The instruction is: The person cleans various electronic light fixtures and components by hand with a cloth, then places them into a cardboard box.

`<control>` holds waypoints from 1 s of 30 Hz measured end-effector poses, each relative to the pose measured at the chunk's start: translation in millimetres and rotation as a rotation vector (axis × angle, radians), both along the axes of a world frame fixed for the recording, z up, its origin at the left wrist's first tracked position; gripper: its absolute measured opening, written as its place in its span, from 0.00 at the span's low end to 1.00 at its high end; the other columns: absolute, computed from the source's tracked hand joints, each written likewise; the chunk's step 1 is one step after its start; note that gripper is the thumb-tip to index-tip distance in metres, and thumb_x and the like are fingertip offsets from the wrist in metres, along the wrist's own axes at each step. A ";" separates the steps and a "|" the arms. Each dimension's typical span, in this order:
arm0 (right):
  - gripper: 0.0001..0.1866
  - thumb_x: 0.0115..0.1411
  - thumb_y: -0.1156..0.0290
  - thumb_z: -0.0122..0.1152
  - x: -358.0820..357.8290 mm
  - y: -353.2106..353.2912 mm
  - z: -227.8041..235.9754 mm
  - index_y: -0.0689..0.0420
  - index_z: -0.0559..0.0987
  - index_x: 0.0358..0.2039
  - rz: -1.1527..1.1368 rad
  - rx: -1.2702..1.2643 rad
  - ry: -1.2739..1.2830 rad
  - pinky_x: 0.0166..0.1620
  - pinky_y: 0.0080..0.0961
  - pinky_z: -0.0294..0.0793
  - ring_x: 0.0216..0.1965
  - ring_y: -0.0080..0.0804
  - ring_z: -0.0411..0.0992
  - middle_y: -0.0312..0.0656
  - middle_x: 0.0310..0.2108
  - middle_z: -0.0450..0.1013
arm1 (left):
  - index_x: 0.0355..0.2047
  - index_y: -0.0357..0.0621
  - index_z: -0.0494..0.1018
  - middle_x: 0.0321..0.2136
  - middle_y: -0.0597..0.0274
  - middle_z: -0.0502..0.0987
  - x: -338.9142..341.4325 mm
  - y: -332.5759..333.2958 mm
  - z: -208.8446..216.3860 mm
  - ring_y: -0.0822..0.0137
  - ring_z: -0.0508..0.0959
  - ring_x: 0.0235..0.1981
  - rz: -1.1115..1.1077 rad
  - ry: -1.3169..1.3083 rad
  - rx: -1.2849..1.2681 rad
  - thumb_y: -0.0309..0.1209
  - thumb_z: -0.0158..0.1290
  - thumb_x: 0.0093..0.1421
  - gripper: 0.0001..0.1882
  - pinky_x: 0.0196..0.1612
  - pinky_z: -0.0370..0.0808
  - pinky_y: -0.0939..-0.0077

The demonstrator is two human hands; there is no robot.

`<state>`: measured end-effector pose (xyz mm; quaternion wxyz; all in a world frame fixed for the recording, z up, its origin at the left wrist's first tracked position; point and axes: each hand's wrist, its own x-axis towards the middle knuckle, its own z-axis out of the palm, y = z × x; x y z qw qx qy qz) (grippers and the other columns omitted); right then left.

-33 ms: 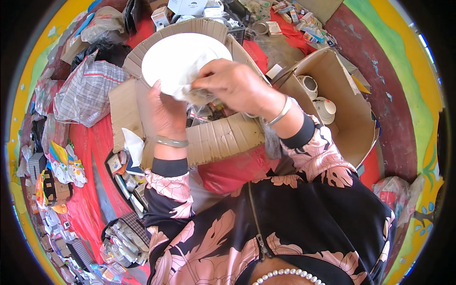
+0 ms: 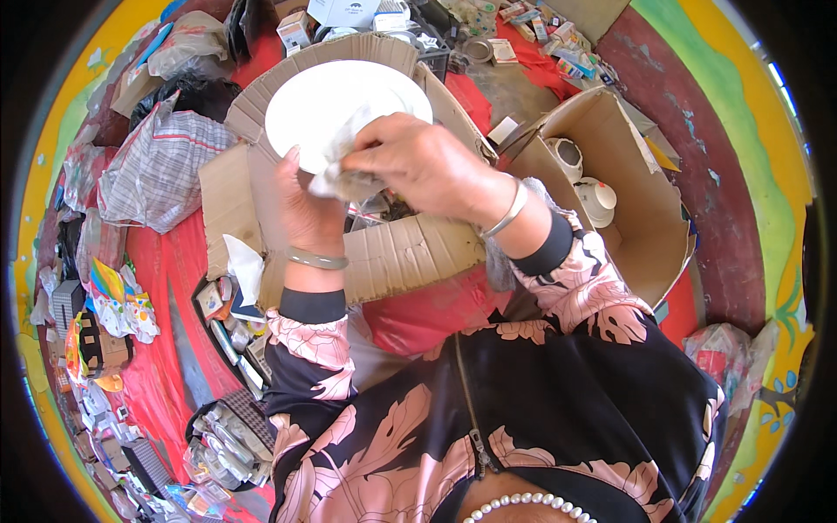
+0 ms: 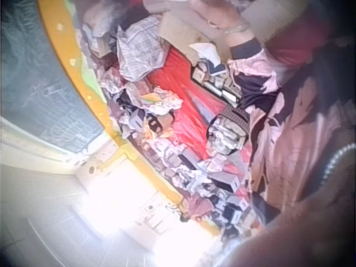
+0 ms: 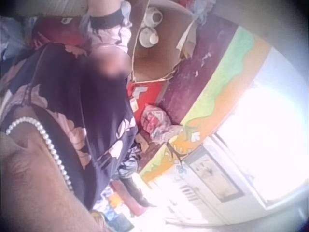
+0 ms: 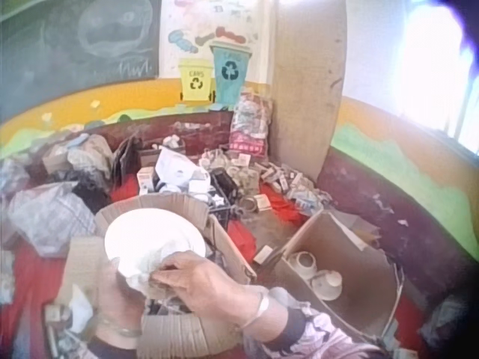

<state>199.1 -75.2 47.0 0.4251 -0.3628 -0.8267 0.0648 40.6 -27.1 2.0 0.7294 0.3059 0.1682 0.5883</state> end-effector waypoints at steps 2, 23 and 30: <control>0.19 0.40 0.84 0.56 -10.8 -1.5 0.2 0.55 0.80 0.36 0.002 0.101 -0.062 0.40 0.29 0.72 0.37 0.40 0.71 0.42 0.34 0.72 | 0.52 0.40 0.63 0.47 0.58 0.71 -2.4 -3.9 -3.1 0.62 0.71 0.48 -0.084 -0.005 -0.038 0.45 0.48 0.55 0.28 0.47 0.71 0.68; 0.15 0.44 0.75 0.56 5.4 5.2 6.6 0.55 0.79 0.35 -0.154 0.124 -0.278 0.39 0.31 0.71 0.35 0.40 0.71 0.42 0.31 0.72 | 0.50 0.39 0.65 0.45 0.56 0.72 9.9 -11.5 -5.9 0.62 0.73 0.45 -0.232 0.026 -0.137 0.47 0.45 0.56 0.28 0.48 0.71 0.67; 0.13 0.45 0.77 0.54 25.8 10.7 5.7 0.55 0.78 0.34 -0.447 0.013 -0.383 0.38 0.31 0.71 0.34 0.41 0.70 0.42 0.28 0.70 | 0.54 0.43 0.62 0.49 0.57 0.69 13.2 -16.1 2.8 0.60 0.70 0.50 -0.333 -0.035 -0.120 0.51 0.45 0.57 0.31 0.52 0.68 0.63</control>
